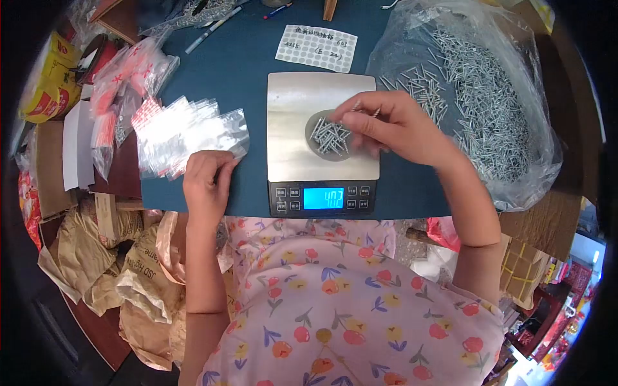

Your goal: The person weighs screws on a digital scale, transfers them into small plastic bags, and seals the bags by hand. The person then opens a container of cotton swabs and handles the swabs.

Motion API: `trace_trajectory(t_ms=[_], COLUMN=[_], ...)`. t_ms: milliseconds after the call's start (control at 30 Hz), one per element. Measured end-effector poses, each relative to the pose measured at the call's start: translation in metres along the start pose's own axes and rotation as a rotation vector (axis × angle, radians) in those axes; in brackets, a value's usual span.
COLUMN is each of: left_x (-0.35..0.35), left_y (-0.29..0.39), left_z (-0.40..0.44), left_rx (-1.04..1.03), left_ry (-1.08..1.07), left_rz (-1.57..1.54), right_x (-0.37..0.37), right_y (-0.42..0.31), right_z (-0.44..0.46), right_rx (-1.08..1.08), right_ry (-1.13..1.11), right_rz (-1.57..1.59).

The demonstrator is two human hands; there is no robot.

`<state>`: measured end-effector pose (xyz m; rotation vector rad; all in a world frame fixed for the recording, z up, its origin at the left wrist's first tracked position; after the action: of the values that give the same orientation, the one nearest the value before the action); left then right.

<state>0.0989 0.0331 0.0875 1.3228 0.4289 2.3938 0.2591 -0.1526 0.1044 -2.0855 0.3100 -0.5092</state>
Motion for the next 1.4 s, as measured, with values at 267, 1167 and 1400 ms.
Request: trace_trajectory(t_ms=[267, 1167, 1400], left_x=[0.010, 0.046, 0.055], left_y=[0.000, 0.107, 0.078], left_z=[0.000, 0.054, 0.040], left_rx=[0.049, -0.289, -0.227], left_ry=[0.041, 0.161, 0.075], left_rz=[0.005, -0.297, -0.066], right_x=[-0.006, 0.036, 0.091], right_y=[-0.009, -0.007, 0.015], right_z=[-0.001, -0.024, -0.035], right_rx=[0.084, 0.205, 0.279], right_ry=[-0.053, 0.326, 0.835], right_rz=[0.124, -0.222, -1.009])
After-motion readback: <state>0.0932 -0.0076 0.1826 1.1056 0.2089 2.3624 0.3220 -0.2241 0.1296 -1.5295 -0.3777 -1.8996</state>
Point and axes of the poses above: each hand's wrist, its own z-axis towards the middle knuckle, its own x-axis out of the back of the hand, y = z × x, the point moved 10 cm from there along z, towards the middle knuckle, and after that the axes turned 15 degrees about -x, right-handed, at the moved point
